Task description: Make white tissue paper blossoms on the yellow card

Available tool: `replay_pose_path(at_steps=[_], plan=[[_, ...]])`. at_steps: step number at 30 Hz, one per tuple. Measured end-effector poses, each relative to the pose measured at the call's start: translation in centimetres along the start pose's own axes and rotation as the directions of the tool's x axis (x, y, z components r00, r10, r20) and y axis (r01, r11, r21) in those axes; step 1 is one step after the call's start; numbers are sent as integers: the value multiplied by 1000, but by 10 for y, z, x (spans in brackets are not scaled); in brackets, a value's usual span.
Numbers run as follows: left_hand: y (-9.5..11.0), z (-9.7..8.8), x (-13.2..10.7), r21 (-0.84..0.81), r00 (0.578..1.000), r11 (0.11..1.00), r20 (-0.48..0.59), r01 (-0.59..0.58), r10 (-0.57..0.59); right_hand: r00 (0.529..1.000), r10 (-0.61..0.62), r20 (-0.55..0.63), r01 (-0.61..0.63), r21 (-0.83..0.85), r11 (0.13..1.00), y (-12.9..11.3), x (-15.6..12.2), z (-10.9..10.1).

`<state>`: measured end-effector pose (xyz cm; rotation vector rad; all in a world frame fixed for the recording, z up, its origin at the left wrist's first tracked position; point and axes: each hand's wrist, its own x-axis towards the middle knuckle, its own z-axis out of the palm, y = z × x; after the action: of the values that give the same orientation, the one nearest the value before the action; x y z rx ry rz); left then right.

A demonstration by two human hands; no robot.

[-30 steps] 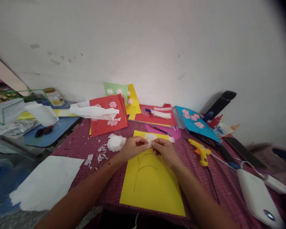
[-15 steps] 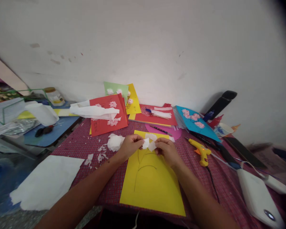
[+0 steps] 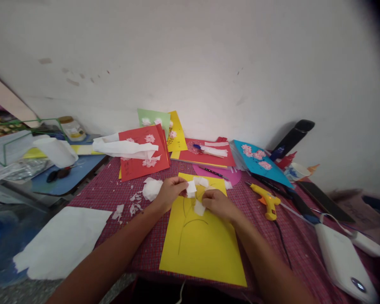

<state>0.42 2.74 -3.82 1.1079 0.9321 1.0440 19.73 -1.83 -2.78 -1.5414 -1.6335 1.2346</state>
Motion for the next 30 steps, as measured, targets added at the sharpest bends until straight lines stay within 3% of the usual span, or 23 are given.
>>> replay_pose_path(at_steps=[2,5,8,11,14,18,23,30], plan=[[0,0,0,6,1000,1000,12,-1,1,976,-116,-185,79,-199,977,0,0,0],[-2,1,-2,41,1000,999,20,-12,11,895,-272,-355,176,-279,944,-5,-4,3],[-2,2,-4,88,999,996,28,-30,28,856,-404,-324,328,-265,907,-13,-11,12],[-1,5,-7,145,998,988,48,-49,43,839,-481,-253,388,-340,856,-17,-15,22],[2,8,-10,177,993,982,111,-68,49,846,-482,-229,389,-354,850,-15,-13,25],[6,10,-13,147,982,987,186,-63,35,879,-429,-207,385,-222,896,-9,-8,23],[7,9,-13,186,981,979,190,-78,42,914,-341,-220,334,-71,940,-9,-7,22],[2,10,-12,227,983,968,170,-106,68,920,-315,-233,311,-53,949,-7,-6,22]])
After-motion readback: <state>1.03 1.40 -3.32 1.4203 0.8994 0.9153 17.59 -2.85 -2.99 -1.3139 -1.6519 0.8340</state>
